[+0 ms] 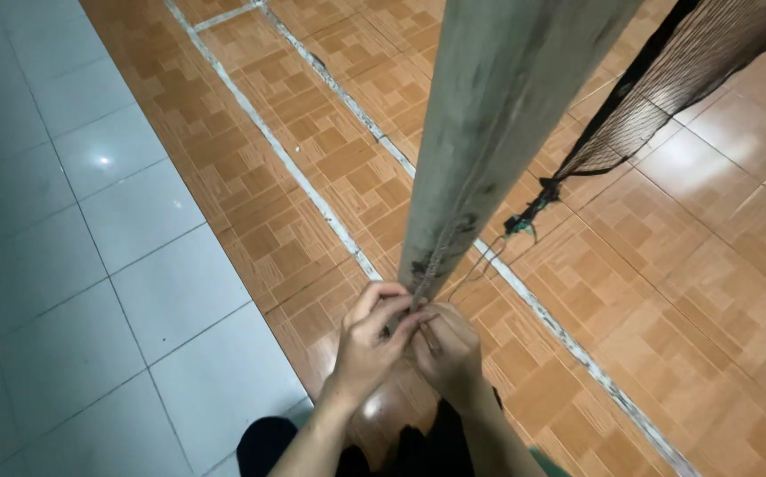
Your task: The person ties a badminton net to a metal pole using a blue string and a white rope. They wrap the string around the top of the pole and tie a knot, then wrap the rope around the lower part of the pole and tie another knot.
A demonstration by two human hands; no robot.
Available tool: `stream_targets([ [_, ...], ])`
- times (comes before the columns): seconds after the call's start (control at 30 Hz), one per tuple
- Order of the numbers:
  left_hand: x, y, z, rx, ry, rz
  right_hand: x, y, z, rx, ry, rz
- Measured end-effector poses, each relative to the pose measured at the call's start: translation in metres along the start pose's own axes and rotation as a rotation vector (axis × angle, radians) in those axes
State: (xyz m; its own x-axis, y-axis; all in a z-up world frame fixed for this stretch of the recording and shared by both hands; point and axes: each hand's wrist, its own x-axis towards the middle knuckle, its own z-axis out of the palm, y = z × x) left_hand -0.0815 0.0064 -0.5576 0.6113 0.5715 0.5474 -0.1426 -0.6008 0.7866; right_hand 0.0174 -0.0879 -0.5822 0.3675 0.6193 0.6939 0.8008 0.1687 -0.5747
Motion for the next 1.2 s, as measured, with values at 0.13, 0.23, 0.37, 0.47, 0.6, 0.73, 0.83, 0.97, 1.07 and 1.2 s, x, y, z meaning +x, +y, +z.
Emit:
stream_targets([
  [0.13,-0.041,-0.043,0.018,0.014,0.045,-0.033,-0.042,0.033,0.032,-0.023,0.038,-0.07],
  [0.23,-0.057,-0.086,0.033,0.007,0.074,0.016,-0.062,0.068,0.053,-0.046,0.072,-0.147],
  [0.37,-0.118,-0.157,0.052,0.002,0.077,0.047,-0.128,0.106,0.093,-0.029,0.059,-0.185],
  [0.47,-0.149,-0.211,0.066,0.009,0.114,0.102,-0.165,0.14,0.12,-0.083,0.073,-0.22],
  [0.6,-0.159,-0.221,0.065,0.013,0.127,0.07,-0.19,0.151,0.133,-0.039,0.008,-0.134],
  [0.73,-0.172,-0.239,0.067,-0.042,0.059,-0.095,-0.212,0.168,0.143,-0.032,-0.06,-0.001],
  [0.83,-0.188,-0.256,0.072,-0.022,0.054,-0.128,-0.237,0.183,0.155,-0.011,-0.071,0.067],
  [0.97,-0.204,-0.287,0.077,-0.024,0.035,-0.164,-0.263,0.2,0.173,0.002,-0.086,0.254],
  [1.07,-0.218,-0.309,0.08,-0.088,0.093,-0.246,-0.283,0.219,0.202,0.06,-0.044,0.288],
  [1.2,-0.232,-0.338,0.086,0.062,0.12,-0.252,-0.301,0.23,0.232,-0.005,-0.082,0.387],
])
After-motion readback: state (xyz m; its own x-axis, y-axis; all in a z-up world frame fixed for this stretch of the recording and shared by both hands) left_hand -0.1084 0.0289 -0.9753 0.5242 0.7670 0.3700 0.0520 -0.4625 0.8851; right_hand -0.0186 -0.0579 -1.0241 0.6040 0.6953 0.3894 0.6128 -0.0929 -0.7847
